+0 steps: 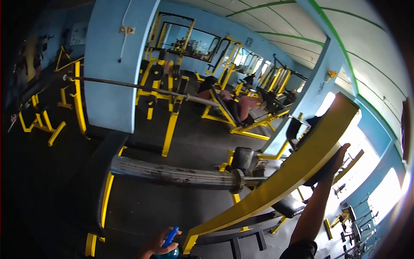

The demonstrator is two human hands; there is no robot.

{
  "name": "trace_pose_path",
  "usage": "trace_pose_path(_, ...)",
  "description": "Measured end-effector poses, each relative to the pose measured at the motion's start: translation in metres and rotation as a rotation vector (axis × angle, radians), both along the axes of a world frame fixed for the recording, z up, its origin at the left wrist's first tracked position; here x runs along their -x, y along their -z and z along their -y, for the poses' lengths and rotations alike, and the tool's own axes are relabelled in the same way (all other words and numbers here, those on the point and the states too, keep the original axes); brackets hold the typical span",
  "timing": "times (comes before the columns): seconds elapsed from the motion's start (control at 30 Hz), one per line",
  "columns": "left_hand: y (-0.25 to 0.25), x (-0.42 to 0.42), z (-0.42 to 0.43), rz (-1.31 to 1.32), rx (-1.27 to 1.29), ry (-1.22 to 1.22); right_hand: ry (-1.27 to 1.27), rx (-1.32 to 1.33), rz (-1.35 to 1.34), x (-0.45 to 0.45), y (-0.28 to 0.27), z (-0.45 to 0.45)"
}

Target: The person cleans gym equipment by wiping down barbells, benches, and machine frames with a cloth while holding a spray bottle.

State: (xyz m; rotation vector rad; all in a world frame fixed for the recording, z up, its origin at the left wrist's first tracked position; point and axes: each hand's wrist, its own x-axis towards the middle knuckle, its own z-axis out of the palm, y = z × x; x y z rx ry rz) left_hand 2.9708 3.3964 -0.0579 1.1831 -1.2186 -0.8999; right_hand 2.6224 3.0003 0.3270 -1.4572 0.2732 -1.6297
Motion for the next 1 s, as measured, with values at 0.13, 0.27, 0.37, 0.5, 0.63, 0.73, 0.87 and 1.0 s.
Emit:
trace_pose_path(0.13,-0.011,0.007,0.011,0.075,0.040,-0.021,0.280,0.058,-0.311,-0.098,-0.024,-0.022)
trace_pose_path(0.27,-0.013,0.023,0.016,0.075,0.008,0.014,0.706,0.345,-0.943,-0.117,-0.029,-0.014)
trace_pose_path(0.37,-0.015,0.041,-0.001,0.040,-0.020,-0.044,0.778,0.392,-1.062,-0.113,-0.033,-0.011)
trace_pose_path(0.5,-0.004,0.062,-0.027,-0.089,0.015,-0.185,0.787,0.423,-1.076,-0.098,-0.025,-0.004)
trace_pose_path(0.63,0.001,0.073,-0.046,0.020,-0.057,-0.336,0.777,0.465,-1.067,-0.090,-0.020,0.001)
trace_pose_path(0.73,-0.008,0.080,-0.046,0.027,-0.123,-0.365,0.761,0.473,-1.072,-0.082,-0.019,0.004)
trace_pose_path(0.87,-0.009,0.096,-0.035,0.024,-0.056,-0.411,0.725,0.488,-1.067,-0.070,-0.012,0.017)
trace_pose_path(1.0,-0.007,0.113,-0.039,-0.048,0.013,-0.462,0.729,0.554,-1.015,-0.066,-0.012,0.029)
